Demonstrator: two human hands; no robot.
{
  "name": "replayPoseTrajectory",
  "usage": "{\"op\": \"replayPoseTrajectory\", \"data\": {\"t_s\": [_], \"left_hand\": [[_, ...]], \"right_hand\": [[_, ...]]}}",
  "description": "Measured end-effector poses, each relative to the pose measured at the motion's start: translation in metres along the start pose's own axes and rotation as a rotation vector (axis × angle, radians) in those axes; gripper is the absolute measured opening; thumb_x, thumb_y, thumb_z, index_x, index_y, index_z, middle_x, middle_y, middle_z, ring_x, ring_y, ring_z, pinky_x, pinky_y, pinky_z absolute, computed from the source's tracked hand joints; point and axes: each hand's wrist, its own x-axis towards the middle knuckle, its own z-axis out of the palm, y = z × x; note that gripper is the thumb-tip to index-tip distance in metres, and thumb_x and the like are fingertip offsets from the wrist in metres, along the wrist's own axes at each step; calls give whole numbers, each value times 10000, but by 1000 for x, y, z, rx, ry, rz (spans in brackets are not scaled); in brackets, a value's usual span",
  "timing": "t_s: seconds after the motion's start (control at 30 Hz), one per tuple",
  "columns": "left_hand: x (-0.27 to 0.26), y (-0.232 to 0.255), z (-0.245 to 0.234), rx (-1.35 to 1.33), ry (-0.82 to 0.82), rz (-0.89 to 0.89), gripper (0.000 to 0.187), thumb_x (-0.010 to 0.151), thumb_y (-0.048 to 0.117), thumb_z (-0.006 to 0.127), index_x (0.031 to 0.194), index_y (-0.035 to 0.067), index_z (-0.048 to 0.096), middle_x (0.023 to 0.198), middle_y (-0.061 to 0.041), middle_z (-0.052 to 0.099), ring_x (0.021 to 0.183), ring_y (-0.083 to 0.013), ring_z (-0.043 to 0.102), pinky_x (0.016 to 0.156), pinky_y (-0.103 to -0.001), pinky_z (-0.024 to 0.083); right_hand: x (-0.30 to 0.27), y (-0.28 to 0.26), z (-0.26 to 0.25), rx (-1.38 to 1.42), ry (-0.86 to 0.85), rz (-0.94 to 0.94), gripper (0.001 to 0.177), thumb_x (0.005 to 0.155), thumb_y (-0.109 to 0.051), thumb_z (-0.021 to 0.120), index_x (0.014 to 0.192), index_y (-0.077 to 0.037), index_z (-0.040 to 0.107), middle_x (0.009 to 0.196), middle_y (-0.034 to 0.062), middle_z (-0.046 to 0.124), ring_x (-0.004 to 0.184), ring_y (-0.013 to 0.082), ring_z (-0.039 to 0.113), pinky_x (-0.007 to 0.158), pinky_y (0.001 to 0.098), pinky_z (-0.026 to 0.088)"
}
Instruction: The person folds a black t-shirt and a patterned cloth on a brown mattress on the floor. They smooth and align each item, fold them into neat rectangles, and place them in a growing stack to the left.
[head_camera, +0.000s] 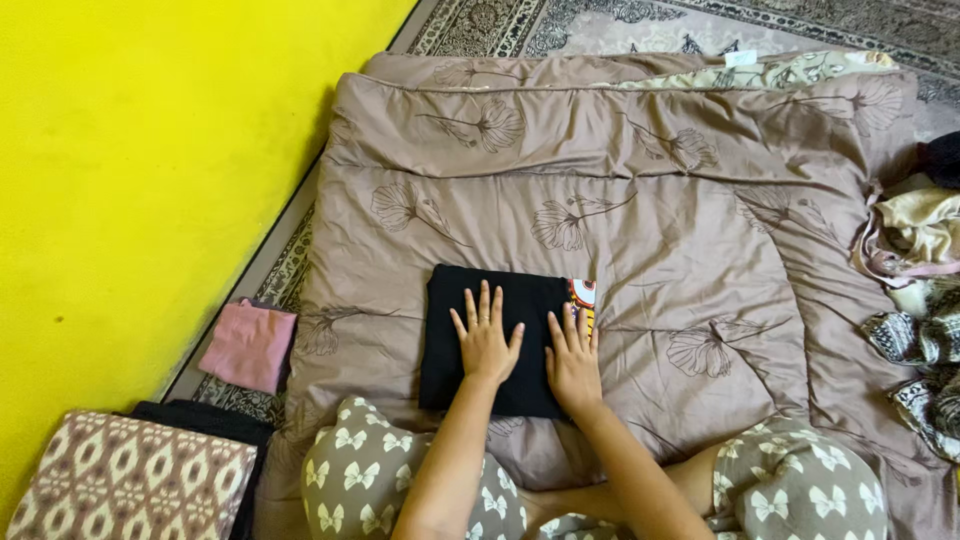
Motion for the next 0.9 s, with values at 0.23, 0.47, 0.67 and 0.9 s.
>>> {"op": "replayPoseTrajectory", "data": {"t_s": [0.23,0.47,0.67,0.9], "left_hand": [[-24,19,3,-38,-137,-159,867,948,496,595,1632,164,179,1714,-126,20,1575,-356,8,1191,-685,36],[-4,41,-26,-1074,-82,-588,810,969,560,515,1621,189,207,1682,-115,49,1550,-323,68,1204,-621,105],[29,18,-108,-2299,-173,-568,775,952,651,370,1505,113,440,1492,-139,479,1359,-333,478,1088,-536,366],[58,-29,-58,-1901,-406,-91,741,1064,558,394,1587,35,440,1487,-60,631,1339,-184,604,1133,-339,469]], "right_hand": [[-12,31,28,608,258,572,808,737,-245,848,1392,11,449,1092,177,669,939,304,680,828,426,561],[58,16,-65,829,-377,464,345,840,-247,806,1109,-57,705,817,53,719,711,223,661,598,373,515],[67,-78,-224,272,-145,-372,512,703,-5,717,1193,-151,750,1343,125,631,1061,327,650,886,401,523],[-12,-97,-228,-283,-123,-341,757,756,-45,711,1458,-257,521,1521,98,482,1362,330,454,1042,549,386]]}}
